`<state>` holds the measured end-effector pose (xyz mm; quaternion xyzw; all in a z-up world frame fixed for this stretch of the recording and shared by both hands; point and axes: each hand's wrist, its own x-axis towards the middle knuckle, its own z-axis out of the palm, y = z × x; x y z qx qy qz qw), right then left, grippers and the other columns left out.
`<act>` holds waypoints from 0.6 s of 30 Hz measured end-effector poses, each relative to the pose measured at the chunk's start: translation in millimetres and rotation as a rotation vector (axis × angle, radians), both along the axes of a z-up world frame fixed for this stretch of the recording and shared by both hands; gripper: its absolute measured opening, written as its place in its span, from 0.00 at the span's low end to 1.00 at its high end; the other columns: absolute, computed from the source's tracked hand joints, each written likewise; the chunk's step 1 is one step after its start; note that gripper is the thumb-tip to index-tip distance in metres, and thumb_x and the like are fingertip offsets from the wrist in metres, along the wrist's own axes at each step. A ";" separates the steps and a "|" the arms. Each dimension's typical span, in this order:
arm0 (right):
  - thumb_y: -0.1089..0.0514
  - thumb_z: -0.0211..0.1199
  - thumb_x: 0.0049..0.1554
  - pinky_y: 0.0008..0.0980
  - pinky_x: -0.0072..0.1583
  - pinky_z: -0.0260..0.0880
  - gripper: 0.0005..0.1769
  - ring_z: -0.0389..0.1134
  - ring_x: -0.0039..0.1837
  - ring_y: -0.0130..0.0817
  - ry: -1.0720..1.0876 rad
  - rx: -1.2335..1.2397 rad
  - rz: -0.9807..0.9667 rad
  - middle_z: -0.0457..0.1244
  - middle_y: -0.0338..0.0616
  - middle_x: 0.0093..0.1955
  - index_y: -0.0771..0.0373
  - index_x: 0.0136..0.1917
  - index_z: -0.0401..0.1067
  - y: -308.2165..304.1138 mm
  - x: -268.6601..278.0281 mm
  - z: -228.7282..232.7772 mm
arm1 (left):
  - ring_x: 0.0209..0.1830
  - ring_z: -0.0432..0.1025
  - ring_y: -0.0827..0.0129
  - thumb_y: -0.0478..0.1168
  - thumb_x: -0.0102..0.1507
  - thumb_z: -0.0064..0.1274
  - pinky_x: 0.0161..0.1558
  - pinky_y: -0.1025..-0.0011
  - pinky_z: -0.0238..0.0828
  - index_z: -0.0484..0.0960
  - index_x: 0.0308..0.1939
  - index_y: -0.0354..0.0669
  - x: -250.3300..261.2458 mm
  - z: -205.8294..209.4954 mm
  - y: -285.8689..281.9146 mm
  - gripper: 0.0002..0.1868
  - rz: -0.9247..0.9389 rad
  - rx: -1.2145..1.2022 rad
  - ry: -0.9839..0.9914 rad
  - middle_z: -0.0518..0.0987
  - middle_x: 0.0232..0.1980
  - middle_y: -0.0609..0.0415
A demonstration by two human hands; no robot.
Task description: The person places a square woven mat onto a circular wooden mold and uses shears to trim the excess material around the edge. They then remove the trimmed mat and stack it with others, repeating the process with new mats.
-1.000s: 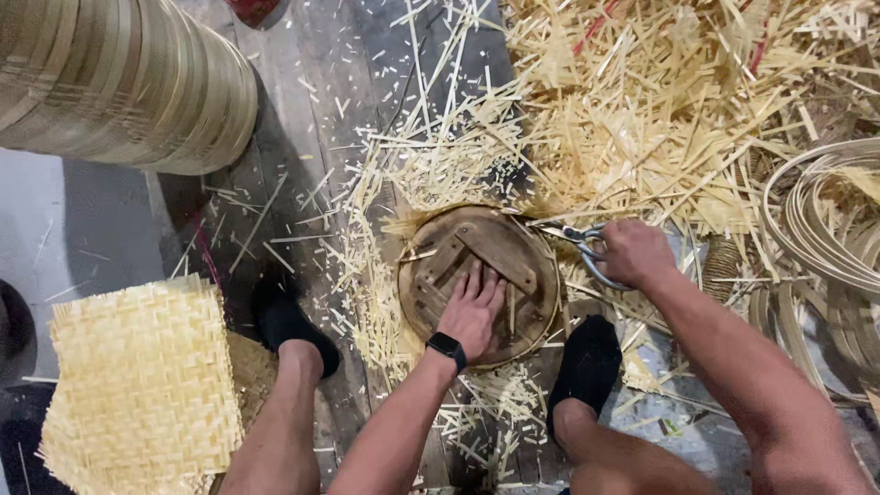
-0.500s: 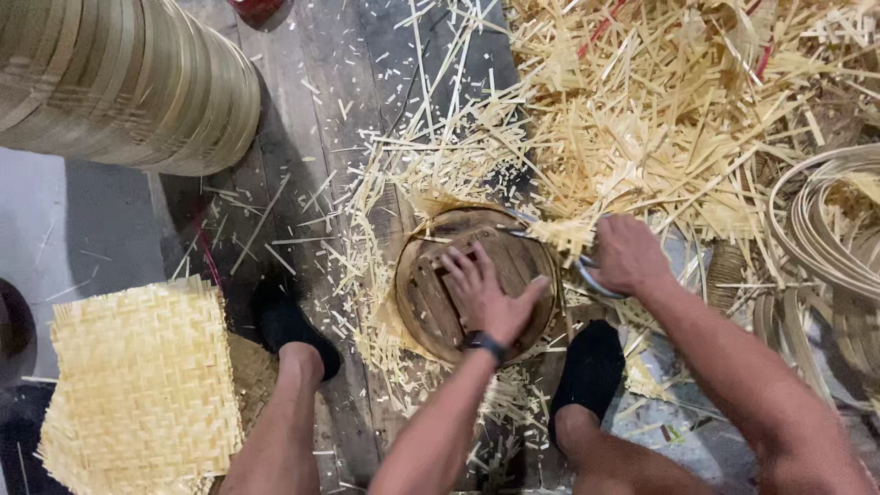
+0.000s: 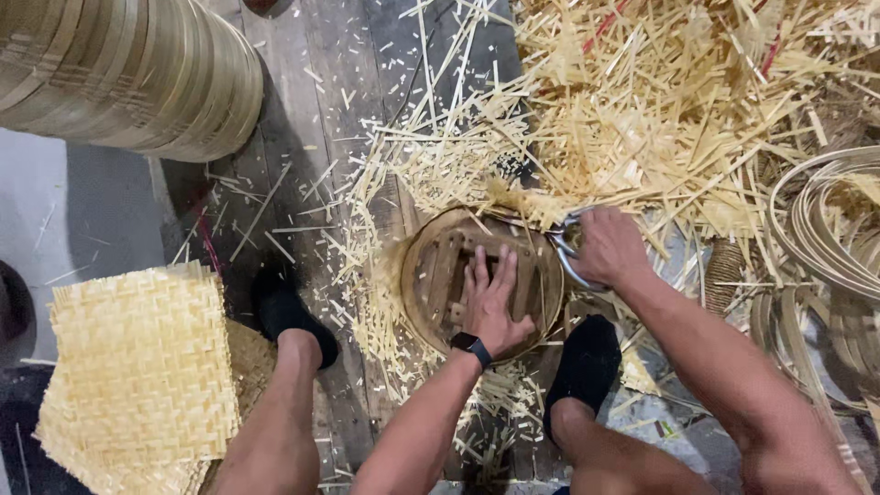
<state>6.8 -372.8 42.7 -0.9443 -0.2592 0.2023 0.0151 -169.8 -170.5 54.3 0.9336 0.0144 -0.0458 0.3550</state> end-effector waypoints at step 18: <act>0.40 0.64 0.52 0.46 0.55 0.73 0.24 0.71 0.50 0.47 0.015 -0.003 0.052 0.67 0.51 0.46 0.62 0.50 0.74 -37.6 -4.6 0.1 | 0.89 0.37 0.51 0.54 0.57 0.60 0.81 0.41 0.31 0.58 0.82 0.63 -13.8 -12.5 20.9 0.49 -0.207 0.019 0.144 0.49 0.88 0.45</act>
